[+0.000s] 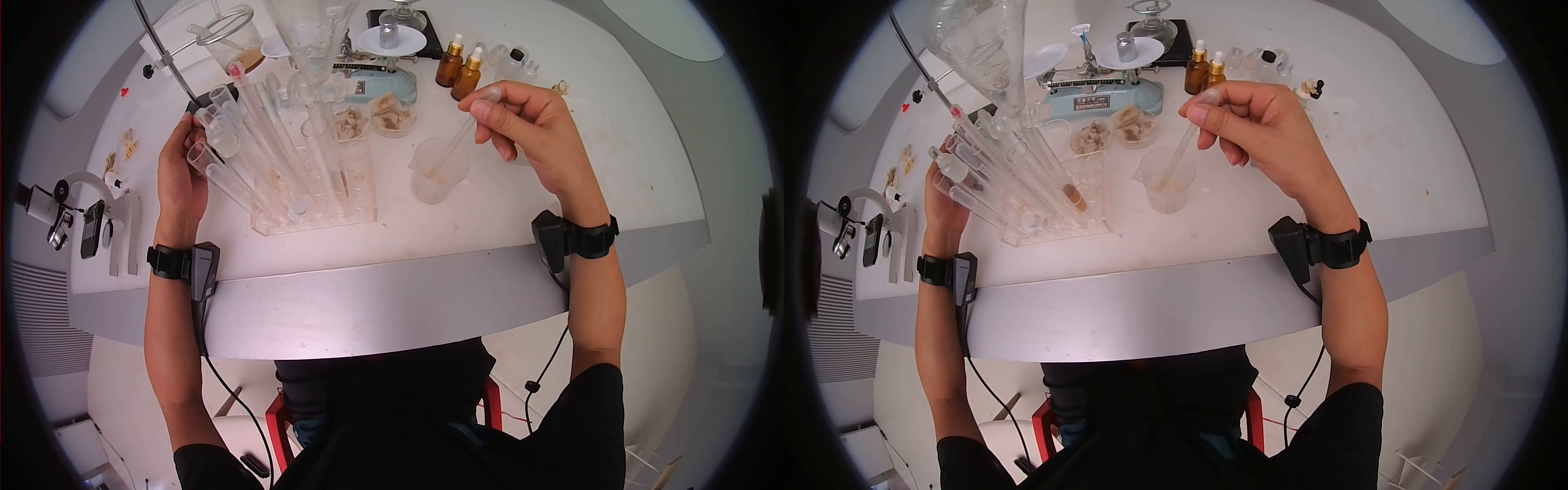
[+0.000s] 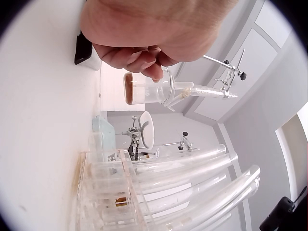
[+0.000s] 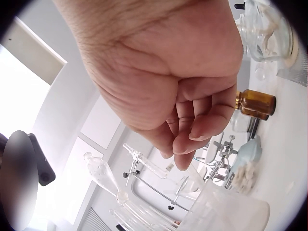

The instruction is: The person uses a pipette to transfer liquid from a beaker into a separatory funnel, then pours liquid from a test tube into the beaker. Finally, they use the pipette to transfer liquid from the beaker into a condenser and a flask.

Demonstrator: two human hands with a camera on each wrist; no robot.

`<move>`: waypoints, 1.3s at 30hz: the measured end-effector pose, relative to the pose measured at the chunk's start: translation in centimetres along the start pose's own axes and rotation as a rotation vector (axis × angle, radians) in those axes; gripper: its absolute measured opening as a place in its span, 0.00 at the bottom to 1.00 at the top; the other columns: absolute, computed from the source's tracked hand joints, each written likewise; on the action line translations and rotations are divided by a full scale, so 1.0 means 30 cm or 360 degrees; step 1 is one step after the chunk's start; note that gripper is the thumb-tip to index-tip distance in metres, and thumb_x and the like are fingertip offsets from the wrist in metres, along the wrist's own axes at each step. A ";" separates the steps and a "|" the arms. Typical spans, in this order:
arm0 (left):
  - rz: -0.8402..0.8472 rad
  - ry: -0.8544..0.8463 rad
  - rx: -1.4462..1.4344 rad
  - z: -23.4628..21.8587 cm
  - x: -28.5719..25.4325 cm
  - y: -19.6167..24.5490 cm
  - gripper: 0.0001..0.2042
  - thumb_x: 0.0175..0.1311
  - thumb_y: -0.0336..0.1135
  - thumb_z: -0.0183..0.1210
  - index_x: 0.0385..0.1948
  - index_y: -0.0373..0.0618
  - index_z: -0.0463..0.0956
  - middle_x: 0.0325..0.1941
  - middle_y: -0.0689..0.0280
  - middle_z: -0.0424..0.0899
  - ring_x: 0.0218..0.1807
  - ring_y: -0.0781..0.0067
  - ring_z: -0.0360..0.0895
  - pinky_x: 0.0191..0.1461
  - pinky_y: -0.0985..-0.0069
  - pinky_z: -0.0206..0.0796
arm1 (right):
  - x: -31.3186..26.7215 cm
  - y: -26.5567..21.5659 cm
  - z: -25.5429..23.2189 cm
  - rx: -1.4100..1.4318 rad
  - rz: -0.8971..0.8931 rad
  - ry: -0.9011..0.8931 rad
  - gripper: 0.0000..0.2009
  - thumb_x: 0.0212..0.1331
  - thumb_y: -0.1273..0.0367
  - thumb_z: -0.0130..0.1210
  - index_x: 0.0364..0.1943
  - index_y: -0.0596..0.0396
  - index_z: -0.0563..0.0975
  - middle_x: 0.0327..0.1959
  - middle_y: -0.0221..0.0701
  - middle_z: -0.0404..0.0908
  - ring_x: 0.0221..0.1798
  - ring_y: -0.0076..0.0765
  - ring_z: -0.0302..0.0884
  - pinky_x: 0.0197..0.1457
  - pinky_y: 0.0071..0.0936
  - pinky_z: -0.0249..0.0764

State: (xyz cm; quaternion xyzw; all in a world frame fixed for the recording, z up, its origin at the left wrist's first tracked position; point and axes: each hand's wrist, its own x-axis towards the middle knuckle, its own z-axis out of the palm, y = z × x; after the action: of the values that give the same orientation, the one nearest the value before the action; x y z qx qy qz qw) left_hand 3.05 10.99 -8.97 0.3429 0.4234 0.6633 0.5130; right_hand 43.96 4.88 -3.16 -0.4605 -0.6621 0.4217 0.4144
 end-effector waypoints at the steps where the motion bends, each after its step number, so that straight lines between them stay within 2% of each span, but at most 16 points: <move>1: 0.0004 -0.0003 0.0008 0.002 -0.004 0.001 0.10 0.76 0.39 0.51 0.35 0.47 0.76 0.24 0.78 0.73 0.27 0.90 0.68 0.34 0.89 0.61 | 0.000 0.000 0.001 -0.0001 0.0000 0.0000 0.11 0.67 0.62 0.60 0.43 0.55 0.85 0.25 0.24 0.81 0.20 0.12 0.67 0.24 0.12 0.62; 18: -0.0012 -0.0024 -0.0007 0.005 -0.004 0.000 0.10 0.76 0.39 0.50 0.35 0.48 0.77 0.24 0.78 0.73 0.28 0.89 0.68 0.36 0.86 0.60 | 0.001 0.001 0.006 0.0031 -0.0003 0.0004 0.12 0.67 0.62 0.61 0.44 0.56 0.84 0.25 0.25 0.82 0.20 0.12 0.68 0.24 0.12 0.63; 21: -0.0018 -0.0013 -0.0005 0.006 -0.005 0.001 0.10 0.77 0.39 0.50 0.34 0.48 0.77 0.24 0.79 0.73 0.28 0.89 0.68 0.36 0.86 0.60 | -0.001 0.001 0.009 0.0015 -0.0022 0.0030 0.11 0.67 0.62 0.60 0.43 0.55 0.84 0.24 0.25 0.80 0.19 0.13 0.66 0.24 0.13 0.61; 23: -0.0020 -0.0042 -0.0001 0.001 -0.002 0.000 0.10 0.76 0.39 0.50 0.34 0.49 0.77 0.24 0.79 0.72 0.27 0.88 0.68 0.36 0.86 0.59 | 0.001 0.002 0.003 0.0042 -0.0018 -0.0002 0.12 0.66 0.62 0.62 0.44 0.56 0.84 0.25 0.25 0.82 0.19 0.12 0.68 0.23 0.12 0.64; 30: -0.0029 0.0000 -0.0009 0.012 -0.009 0.003 0.10 0.76 0.39 0.50 0.34 0.49 0.76 0.23 0.79 0.72 0.27 0.89 0.67 0.35 0.86 0.59 | -0.001 0.001 0.005 0.0042 -0.0012 0.0000 0.12 0.66 0.62 0.62 0.44 0.56 0.84 0.25 0.26 0.82 0.19 0.12 0.69 0.23 0.12 0.64; 36: -0.0014 -0.0026 -0.0024 -0.002 0.003 -0.002 0.10 0.76 0.38 0.51 0.34 0.48 0.77 0.24 0.79 0.73 0.26 0.89 0.67 0.34 0.87 0.60 | 0.000 0.004 0.009 -0.0001 -0.0018 0.0022 0.12 0.67 0.62 0.60 0.45 0.55 0.84 0.24 0.25 0.80 0.19 0.13 0.66 0.23 0.13 0.61; 39: -0.0013 -0.0052 -0.0039 -0.004 0.004 -0.003 0.09 0.76 0.38 0.52 0.35 0.47 0.77 0.24 0.79 0.73 0.26 0.90 0.68 0.34 0.87 0.60 | 0.002 0.002 0.006 0.0039 -0.0015 0.0000 0.12 0.66 0.62 0.62 0.44 0.56 0.85 0.25 0.26 0.82 0.19 0.12 0.68 0.23 0.12 0.64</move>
State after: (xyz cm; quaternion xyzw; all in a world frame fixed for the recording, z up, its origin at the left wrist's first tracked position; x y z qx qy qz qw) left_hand 2.96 11.09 -9.12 0.3455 0.4082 0.6607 0.5268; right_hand 43.80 4.91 -3.25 -0.4522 -0.6591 0.4277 0.4221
